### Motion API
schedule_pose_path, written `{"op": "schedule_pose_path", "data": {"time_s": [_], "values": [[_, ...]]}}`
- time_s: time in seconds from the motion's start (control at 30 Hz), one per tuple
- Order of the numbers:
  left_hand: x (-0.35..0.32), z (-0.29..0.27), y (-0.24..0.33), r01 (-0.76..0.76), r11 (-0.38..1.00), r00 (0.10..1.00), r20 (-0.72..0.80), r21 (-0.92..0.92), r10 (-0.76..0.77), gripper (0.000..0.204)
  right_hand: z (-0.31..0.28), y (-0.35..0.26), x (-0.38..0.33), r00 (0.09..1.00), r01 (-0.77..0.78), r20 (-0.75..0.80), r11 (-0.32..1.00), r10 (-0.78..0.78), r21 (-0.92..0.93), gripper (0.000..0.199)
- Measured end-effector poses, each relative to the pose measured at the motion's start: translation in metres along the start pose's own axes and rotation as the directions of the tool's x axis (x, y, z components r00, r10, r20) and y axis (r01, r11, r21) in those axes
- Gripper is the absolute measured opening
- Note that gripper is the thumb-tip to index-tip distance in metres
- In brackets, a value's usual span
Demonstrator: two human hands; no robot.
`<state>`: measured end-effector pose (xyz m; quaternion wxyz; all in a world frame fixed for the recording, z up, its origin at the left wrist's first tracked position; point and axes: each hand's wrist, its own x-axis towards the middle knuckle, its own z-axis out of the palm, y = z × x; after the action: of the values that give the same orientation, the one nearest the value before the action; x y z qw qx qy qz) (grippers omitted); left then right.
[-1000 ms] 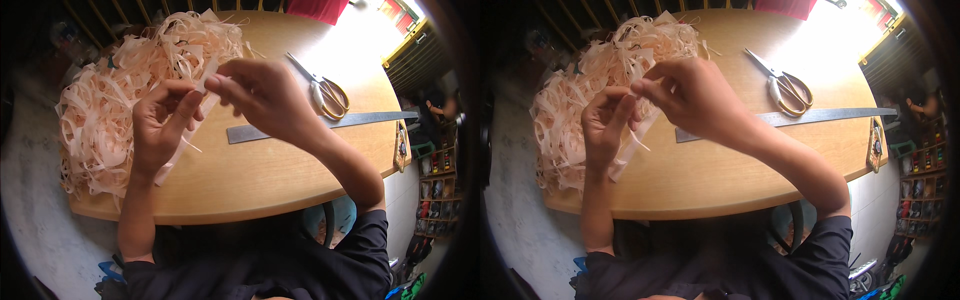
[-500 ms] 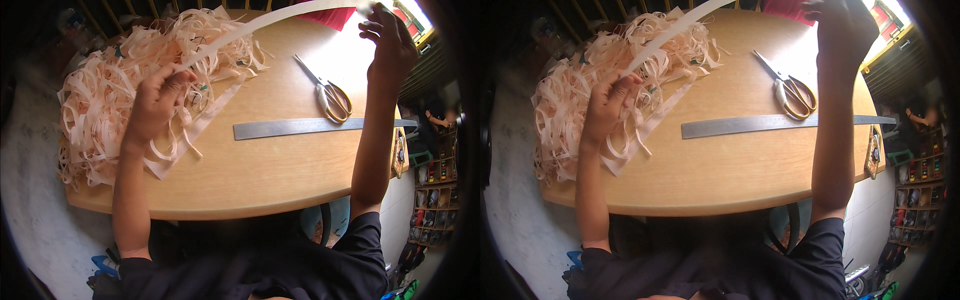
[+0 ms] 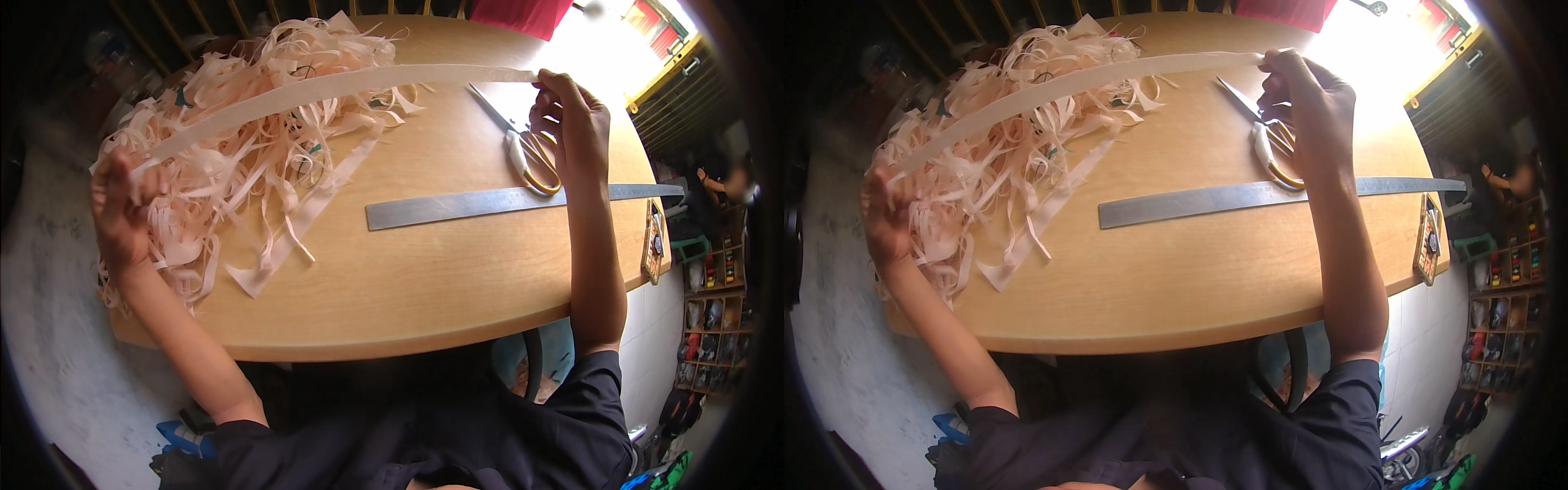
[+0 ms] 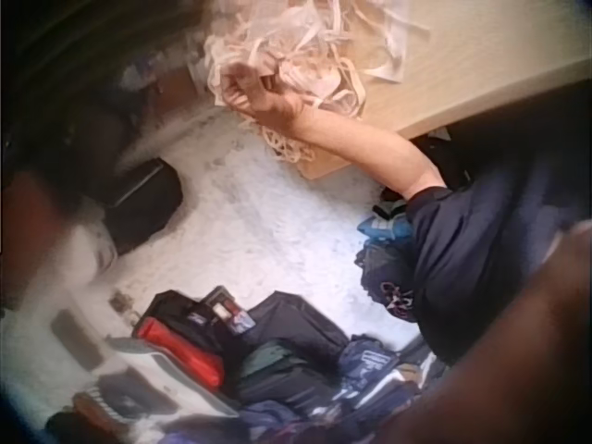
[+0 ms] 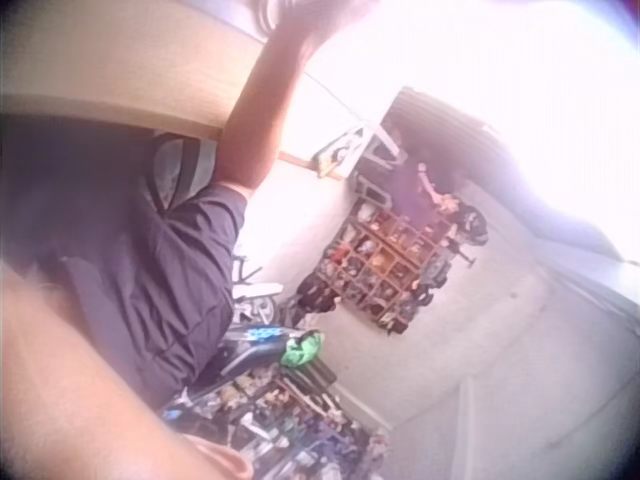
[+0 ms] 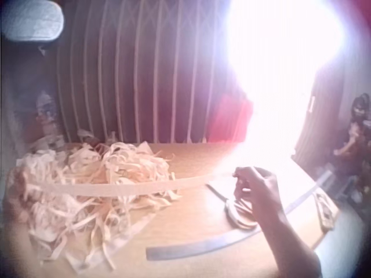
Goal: The person repeatedly measures and cuts light-colored rubber strips to a fixed length using a metal ruler and scissors. Each cut piece is placed into a growing pile on the table. The process is continuous and repetitive throughout the clip.
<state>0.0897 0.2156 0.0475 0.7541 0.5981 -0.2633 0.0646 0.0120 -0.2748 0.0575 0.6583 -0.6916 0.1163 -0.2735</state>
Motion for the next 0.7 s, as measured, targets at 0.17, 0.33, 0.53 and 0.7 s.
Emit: {"op": "schedule_pose_path", "data": {"time_s": [0.17, 0.33, 0.53, 0.7], "values": [[0.004, -0.007, 0.009, -0.085, 0.99, 0.978, -0.197, -0.109, 0.063, 0.038, 0.003, 0.002, -0.006, 1.0, -0.004, -0.001, 1.0, 0.004, 0.03, 0.025], [0.011, -0.005, 0.019, -0.295, 0.935, 0.871, -0.348, 0.198, 0.348, 0.034, 0.01, 0.004, -0.017, 0.995, 0.031, 0.091, 0.999, -0.032, 0.007, 0.023], [0.016, 0.0, 0.007, -0.224, 0.678, 0.561, -0.476, 0.7, 0.677, 0.023, 0.013, 0.01, -0.021, 0.995, 0.071, 0.076, 0.993, -0.064, -0.099, 0.025], [0.016, -0.004, 0.003, -0.032, 0.338, 0.744, -0.203, 0.941, 0.636, 0.04, 0.017, 0.011, -0.023, 0.986, -0.017, 0.16, 0.99, 0.039, -0.139, 0.027]]}}
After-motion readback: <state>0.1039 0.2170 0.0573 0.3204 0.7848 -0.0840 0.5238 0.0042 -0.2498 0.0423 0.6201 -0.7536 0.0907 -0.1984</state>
